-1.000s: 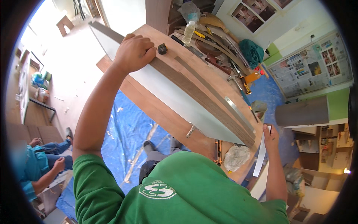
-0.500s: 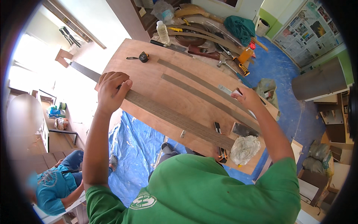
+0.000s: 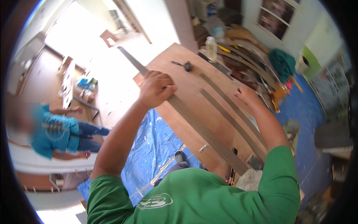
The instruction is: The person aligns and fits wooden trim pieces onto a large cabinet door, using a utility knife to trim edges and a small block to smooth the surface. The person repeatedly checks fit and adjusts the trim along the door's edge.
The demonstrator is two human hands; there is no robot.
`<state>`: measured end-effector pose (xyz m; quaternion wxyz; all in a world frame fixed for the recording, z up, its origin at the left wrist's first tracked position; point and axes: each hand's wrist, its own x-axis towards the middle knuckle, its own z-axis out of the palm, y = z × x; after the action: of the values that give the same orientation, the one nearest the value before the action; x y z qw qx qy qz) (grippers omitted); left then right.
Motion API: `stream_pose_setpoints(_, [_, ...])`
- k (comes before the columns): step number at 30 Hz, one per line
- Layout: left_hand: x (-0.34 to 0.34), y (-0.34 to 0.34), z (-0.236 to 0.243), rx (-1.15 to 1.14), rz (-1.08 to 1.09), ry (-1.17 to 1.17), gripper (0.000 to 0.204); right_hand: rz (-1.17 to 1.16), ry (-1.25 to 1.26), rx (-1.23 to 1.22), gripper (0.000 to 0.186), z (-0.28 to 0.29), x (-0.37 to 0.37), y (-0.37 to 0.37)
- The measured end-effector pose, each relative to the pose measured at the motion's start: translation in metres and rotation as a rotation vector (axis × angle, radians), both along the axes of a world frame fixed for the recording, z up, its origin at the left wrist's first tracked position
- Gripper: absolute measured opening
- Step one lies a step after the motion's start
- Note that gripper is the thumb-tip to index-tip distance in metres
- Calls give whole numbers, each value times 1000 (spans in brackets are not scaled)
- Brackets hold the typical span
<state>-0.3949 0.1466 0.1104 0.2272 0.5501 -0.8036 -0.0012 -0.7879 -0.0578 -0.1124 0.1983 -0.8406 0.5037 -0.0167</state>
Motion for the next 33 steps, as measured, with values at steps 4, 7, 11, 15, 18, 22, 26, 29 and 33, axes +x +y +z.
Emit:
stream_pose_setpoints(4, [8,10,-8,-13,38,27,28,-46,66,-52,51,-18,25,-12])
stream_pose_setpoints(7, [6,13,-4,-5,58,43,30,-76,60,-76,53,-36,25,-23])
stream_pose_setpoints(11, [3,10,-4,12,66,54,32,-56,13,-306,54,-47,12,-18])
stream_pose_setpoints(15, [3,2,-10,-36,56,68,32,-11,-206,-586,46,-41,-12,10])
stream_pose_setpoints(18, [6,7,-15,-15,78,95,31,-104,-407,130,35,0,-27,61])
stream_pose_setpoints(22, [10,14,-11,-47,60,78,25,-292,-564,512,29,65,-59,132])
stream_pose_setpoints(26, [23,11,-17,-106,5,161,28,-439,-895,492,33,131,-91,193])
stream_pose_setpoints(29, [41,16,-21,-180,-112,132,34,-492,-957,320,39,158,-111,231])
stream_pose_setpoints(33, [55,16,-27,-278,-232,143,42,-565,-924,-75,51,219,-93,288])
